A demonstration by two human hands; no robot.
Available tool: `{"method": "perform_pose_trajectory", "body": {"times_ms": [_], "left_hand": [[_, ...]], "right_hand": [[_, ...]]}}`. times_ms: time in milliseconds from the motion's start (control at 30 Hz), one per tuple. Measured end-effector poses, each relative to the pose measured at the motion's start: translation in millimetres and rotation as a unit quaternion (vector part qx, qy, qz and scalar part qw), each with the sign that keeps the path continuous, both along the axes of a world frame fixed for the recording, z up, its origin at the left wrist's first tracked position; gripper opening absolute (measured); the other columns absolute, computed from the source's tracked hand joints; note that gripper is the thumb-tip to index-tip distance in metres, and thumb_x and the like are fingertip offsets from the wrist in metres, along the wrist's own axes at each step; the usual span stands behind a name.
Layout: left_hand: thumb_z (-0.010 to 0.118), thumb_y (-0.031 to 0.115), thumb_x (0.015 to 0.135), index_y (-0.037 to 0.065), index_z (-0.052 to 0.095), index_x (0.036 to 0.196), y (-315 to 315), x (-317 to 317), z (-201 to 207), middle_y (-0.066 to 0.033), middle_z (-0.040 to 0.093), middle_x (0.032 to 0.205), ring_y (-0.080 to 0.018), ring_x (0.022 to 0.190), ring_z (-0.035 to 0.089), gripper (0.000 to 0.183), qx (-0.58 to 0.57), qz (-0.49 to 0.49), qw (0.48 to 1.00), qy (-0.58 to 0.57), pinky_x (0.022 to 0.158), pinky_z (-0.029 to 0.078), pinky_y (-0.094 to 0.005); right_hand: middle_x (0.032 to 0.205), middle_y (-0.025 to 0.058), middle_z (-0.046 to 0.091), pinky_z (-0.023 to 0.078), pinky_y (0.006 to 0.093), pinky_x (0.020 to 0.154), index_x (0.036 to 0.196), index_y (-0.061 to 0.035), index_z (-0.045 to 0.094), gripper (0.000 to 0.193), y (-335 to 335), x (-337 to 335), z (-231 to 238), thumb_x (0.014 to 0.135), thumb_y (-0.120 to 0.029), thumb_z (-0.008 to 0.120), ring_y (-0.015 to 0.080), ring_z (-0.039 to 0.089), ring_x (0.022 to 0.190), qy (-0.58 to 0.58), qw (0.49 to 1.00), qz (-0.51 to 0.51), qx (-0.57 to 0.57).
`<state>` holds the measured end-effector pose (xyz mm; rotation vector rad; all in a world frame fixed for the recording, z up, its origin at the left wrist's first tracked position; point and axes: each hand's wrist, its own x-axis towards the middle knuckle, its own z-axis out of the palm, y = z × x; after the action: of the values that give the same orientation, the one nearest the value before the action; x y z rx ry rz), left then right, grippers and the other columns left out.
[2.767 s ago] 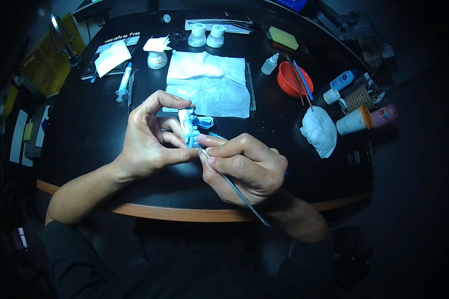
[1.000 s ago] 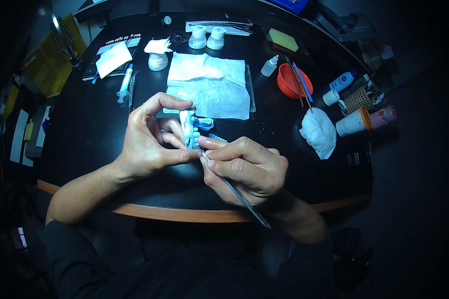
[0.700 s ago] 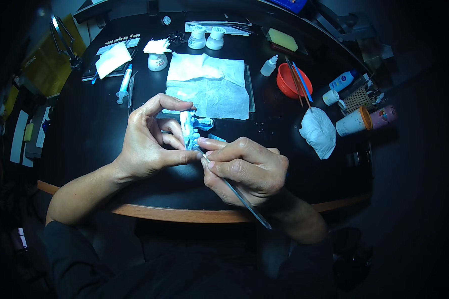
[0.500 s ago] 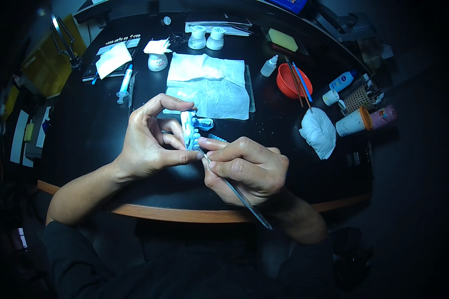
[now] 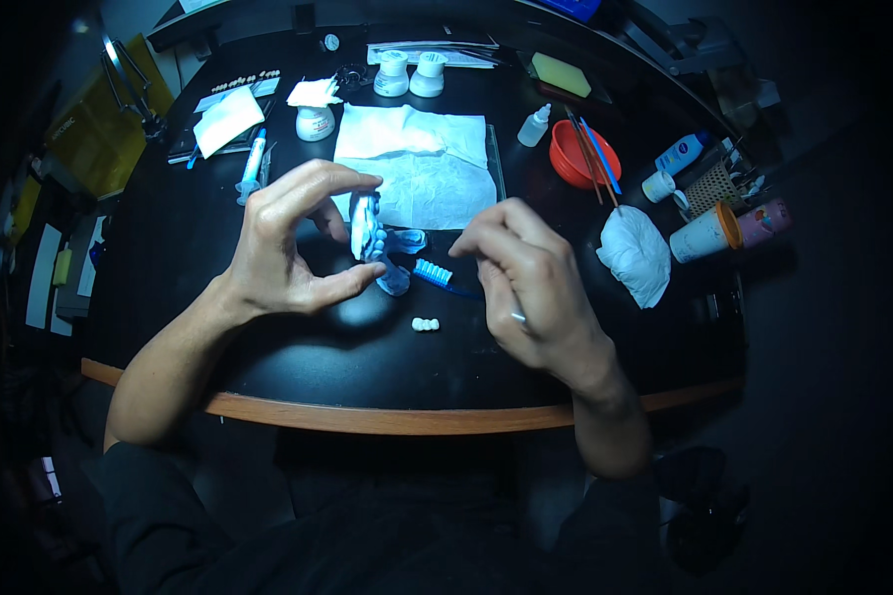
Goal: The person works on a small blue dental appliance, using a fine metal tool to scrape and shape its surface, then briefly uses a small brush to clean it. The person continues to scrape and refine the appliance with the metal tool, rotating it to access different areas.
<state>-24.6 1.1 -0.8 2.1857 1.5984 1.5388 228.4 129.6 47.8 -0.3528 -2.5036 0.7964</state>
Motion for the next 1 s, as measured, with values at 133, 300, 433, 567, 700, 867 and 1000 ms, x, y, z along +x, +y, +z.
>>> {"method": "perform_pose_trajectory", "body": {"times_ms": [133, 300, 433, 567, 700, 867, 1000], "left_hand": [[0.09, 0.032, 0.071, -0.004, 0.074, 0.123, 2, -3, -5, -0.0175, 0.076, 0.114, -0.0172, 0.077, 0.071, 0.065, -0.011, -0.01, 0.999, 0.036, 0.063, 0.059, -0.0272], [0.09, 0.034, 0.071, -0.004, 0.075, 0.118, 1, -4, -5, -0.0191, 0.078, 0.111, -0.0236, 0.087, 0.075, 0.062, 0.015, -0.034, 0.998, 0.057, 0.066, 0.061, -0.0293], [0.089, 0.036, 0.071, 0.002, 0.076, 0.114, 5, -1, -5, -0.0107, 0.078, 0.098, -0.0187, 0.071, 0.07, 0.056, 0.069, -0.044, 0.995, 0.061, 0.07, 0.057, -0.0326], [0.088, 0.037, 0.07, 0.004, 0.077, 0.112, 4, -4, -5, -0.0083, 0.078, 0.096, -0.0171, 0.074, 0.071, 0.055, 0.047, -0.043, 0.993, 0.102, 0.074, 0.047, -0.0329], [0.089, 0.039, 0.068, 0.005, 0.078, 0.11, 4, -4, -7, -0.0074, 0.078, 0.092, -0.0161, 0.075, 0.071, 0.054, 0.048, -0.037, 0.992, 0.115, 0.075, 0.042, -0.0321], [0.092, 0.039, 0.066, 0.005, 0.079, 0.107, 4, -2, -9, -0.0045, 0.077, 0.085, -0.0156, 0.072, 0.07, 0.055, 0.053, -0.022, 0.993, 0.102, 0.077, 0.042, -0.032], [0.095, 0.038, 0.063, 0.002, 0.079, 0.11, 2, -8, -11, -0.0089, 0.081, 0.1, -0.0145, 0.072, 0.071, 0.062, 0.019, -0.003, 0.994, 0.11, 0.078, 0.043, -0.0328]], "right_hand": [[0.092, 0.0189, 0.066, 0.052, 0.0425, 0.071, 0.102, 0.0081, 0.073, 0.016, 5, 2, -11, 0.089, 0.003, 0.065, 0.0327, 0.067, 0.079, -0.129, 0.992, 0.007, 0.002], [0.09, 0.019, 0.071, 0.055, 0.0461, 0.076, 0.095, 0.0053, 0.074, 0.011, 11, 2, -13, 0.087, -0.003, 0.076, 0.0351, 0.073, 0.086, -0.217, 0.976, 0.011, 0.021], [0.088, 0.0163, 0.071, 0.056, 0.0385, 0.072, 0.093, 0.0065, 0.072, 0.01, 18, 4, -15, 0.086, 0.003, 0.079, 0.0276, 0.073, 0.082, -0.228, 0.973, 0.018, 0.041], [0.086, 0.0154, 0.071, 0.055, 0.0364, 0.069, 0.092, 0.0058, 0.07, 0.008, 23, 9, -10, 0.086, 0.006, 0.075, 0.0242, 0.072, 0.077, -0.189, 0.981, 0.038, -0.015], [0.084, 0.0107, 0.069, 0.048, 0.031, 0.062, 0.093, 0.0043, 0.069, 0.007, 10, 3, 7, 0.089, 0.004, 0.075, 0.0155, 0.065, 0.069, -0.056, 0.995, 0.081, -0.029], [0.081, 0.0143, 0.067, 0.052, 0.0371, 0.061, 0.09, 0.0056, 0.067, 0.009, 3, -6, -12, 0.084, 0.01, 0.073, 0.0281, 0.071, 0.072, -0.001, 0.988, 0.151, 0.015], [0.08, 0.0152, 0.067, 0.052, 0.0364, 0.061, 0.087, 0.0067, 0.066, 0.01, 9, 1, -4, 0.081, 0.015, 0.068, 0.0275, 0.071, 0.071, -0.052, 0.986, 0.155, 0.007]]}}
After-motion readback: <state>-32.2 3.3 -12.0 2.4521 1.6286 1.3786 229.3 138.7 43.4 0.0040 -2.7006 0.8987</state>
